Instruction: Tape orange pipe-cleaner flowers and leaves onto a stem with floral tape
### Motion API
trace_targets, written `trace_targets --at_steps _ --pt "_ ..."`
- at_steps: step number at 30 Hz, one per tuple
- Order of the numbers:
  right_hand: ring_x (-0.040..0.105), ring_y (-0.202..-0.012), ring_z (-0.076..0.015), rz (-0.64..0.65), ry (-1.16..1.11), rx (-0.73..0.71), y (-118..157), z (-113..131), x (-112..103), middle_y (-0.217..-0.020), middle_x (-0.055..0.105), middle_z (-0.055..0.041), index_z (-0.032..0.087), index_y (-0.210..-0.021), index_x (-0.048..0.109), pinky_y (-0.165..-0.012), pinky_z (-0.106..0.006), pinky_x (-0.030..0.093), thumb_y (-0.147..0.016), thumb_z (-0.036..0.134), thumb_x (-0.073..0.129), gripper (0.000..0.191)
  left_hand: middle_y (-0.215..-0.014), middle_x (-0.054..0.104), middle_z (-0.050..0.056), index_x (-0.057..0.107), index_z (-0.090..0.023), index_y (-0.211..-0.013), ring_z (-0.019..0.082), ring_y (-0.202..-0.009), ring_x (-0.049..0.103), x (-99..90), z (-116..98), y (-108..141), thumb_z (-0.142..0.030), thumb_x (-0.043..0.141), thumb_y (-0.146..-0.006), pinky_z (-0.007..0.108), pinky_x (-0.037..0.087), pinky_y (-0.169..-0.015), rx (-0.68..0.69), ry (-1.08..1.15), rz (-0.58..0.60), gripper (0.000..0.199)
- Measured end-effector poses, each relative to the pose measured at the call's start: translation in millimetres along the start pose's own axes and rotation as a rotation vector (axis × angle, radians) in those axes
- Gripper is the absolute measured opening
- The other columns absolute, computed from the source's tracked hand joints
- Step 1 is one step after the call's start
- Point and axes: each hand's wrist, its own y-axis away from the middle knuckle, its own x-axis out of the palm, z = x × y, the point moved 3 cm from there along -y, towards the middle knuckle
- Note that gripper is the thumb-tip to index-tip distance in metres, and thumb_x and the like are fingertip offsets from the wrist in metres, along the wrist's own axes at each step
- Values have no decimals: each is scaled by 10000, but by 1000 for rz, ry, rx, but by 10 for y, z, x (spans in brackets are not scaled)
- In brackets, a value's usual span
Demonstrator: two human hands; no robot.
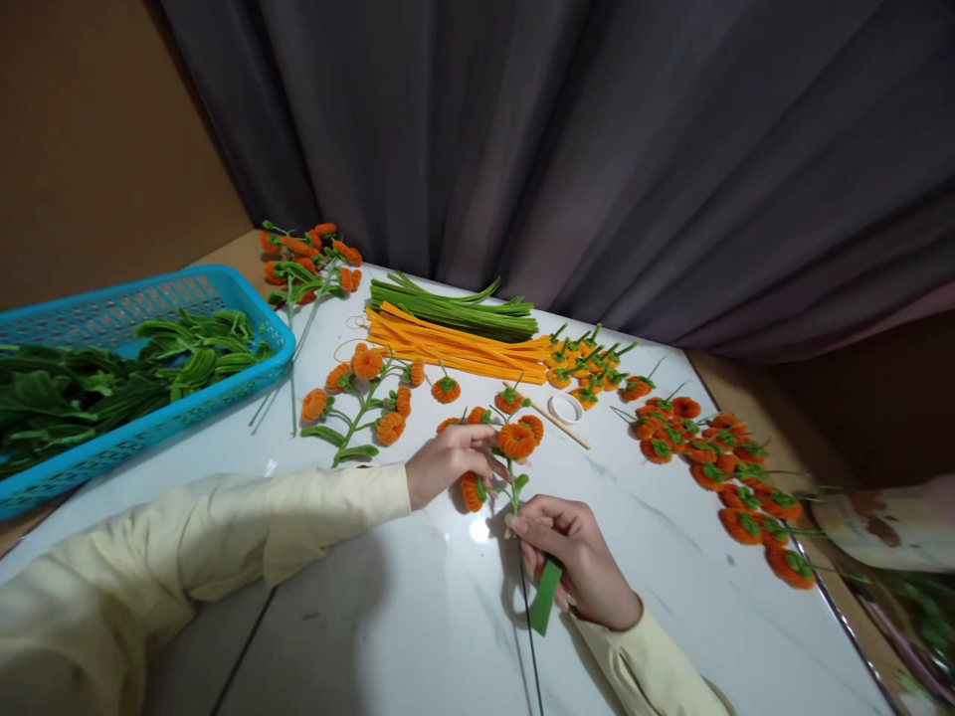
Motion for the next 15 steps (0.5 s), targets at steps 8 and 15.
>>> trace_targets --at_steps 8,15 --pt "332 -215 -34 -18 25 -1 -3 -11 -2 -391 539 8 119 -578 548 -224 -132 193 -692 368 715 320 -841 684 73 658 -117 -861 161 -687 594 -18 19 -10 -100 556 -533 238 452 -579 3 -3 23 343" --pt "330 -216 -30 -14 9 -1 -9 -15 1 -392 539 9 117 -582 551 -226 -131 196 -696 364 711 316 -794 689 66 656 -110 -832 157 -692 602 5 -17 4 -96 552 -514 226 434 -600 -3 -2 12 335"
